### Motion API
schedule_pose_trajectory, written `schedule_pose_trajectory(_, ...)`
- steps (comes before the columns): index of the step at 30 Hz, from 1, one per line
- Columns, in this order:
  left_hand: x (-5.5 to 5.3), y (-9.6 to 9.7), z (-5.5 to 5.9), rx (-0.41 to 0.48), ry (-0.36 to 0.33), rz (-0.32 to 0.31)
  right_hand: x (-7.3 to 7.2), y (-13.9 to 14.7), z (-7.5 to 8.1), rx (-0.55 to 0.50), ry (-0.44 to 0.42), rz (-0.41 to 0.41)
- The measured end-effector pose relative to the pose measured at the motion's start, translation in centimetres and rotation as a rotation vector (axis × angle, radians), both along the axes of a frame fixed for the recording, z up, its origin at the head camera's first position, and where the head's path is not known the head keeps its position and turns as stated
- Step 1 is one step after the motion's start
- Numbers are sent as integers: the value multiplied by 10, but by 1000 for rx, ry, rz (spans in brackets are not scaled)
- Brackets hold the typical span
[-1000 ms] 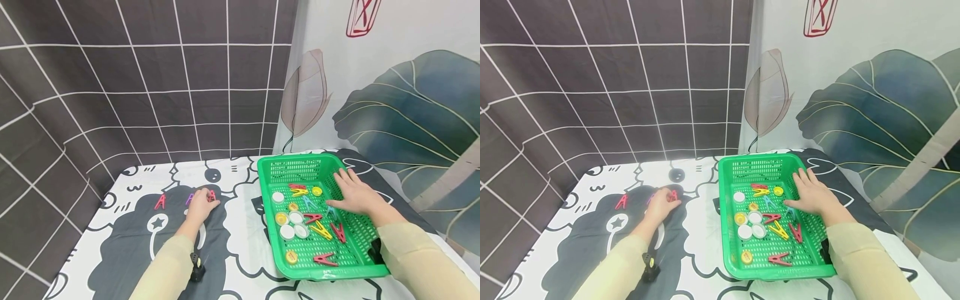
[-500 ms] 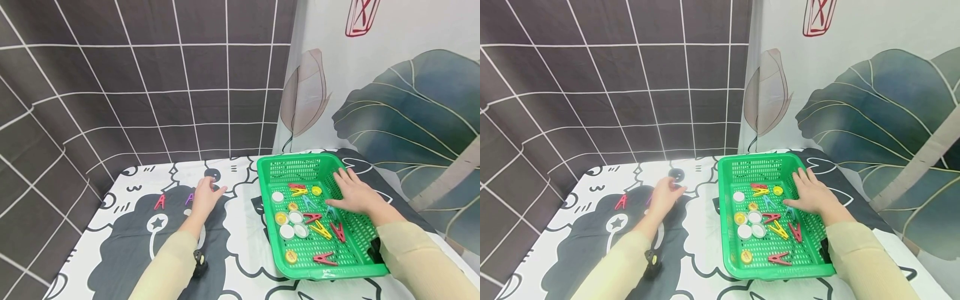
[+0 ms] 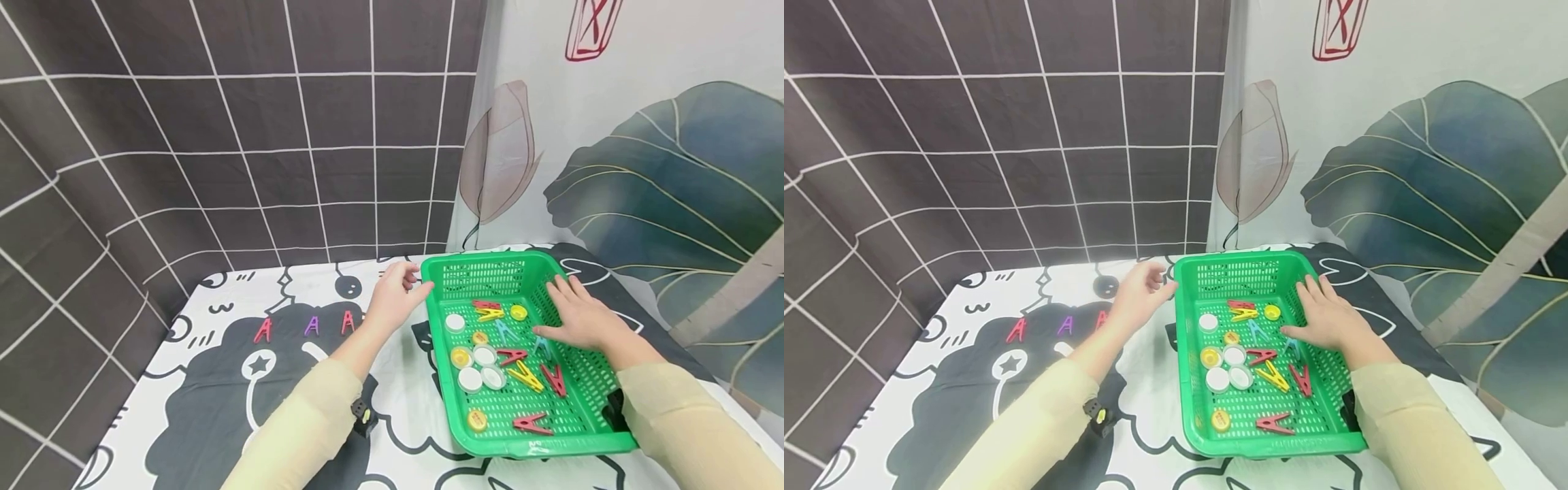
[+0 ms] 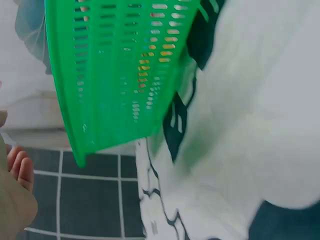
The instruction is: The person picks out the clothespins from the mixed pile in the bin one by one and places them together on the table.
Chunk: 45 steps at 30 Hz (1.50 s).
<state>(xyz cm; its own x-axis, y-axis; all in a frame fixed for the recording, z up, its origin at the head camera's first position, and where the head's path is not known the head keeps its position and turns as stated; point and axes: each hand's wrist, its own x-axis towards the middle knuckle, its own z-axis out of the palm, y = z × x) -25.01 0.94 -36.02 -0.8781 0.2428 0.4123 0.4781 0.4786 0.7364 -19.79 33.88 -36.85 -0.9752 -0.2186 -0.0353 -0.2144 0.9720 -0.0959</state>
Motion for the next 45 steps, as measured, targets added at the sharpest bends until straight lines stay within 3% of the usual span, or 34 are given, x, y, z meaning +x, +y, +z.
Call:
schedule_pose_trajectory(7,6,24,12,-31,-1,-119,0,0,2,-3,0,0)
schedule_pose_trajectory(16,22,59,19,-202,-56,-404,0,3,2,2,-2,-13)
schedule_pose_trajectory(19,28,67,20,-227,-75,-473,0,4,1,4,-2,-16)
schedule_pose_trajectory(23,32,76,23,-246,-77,-505,0,5,1,4,-2,-20)
schedule_pose_trajectory(29,35,92,25,-358,-47,-591,2,5,3,-8,-7,-23)
schedule_pose_trajectory(34,39,105,18,-479,-67,-676,4,4,3,-14,4,-13)
schedule_pose_trajectory(39,42,119,11,-610,-50,-704,4,4,3,-24,-7,-27)
schedule_pose_trajectory(45,42,130,2,-704,2,-731,2,0,0,-33,4,-26)
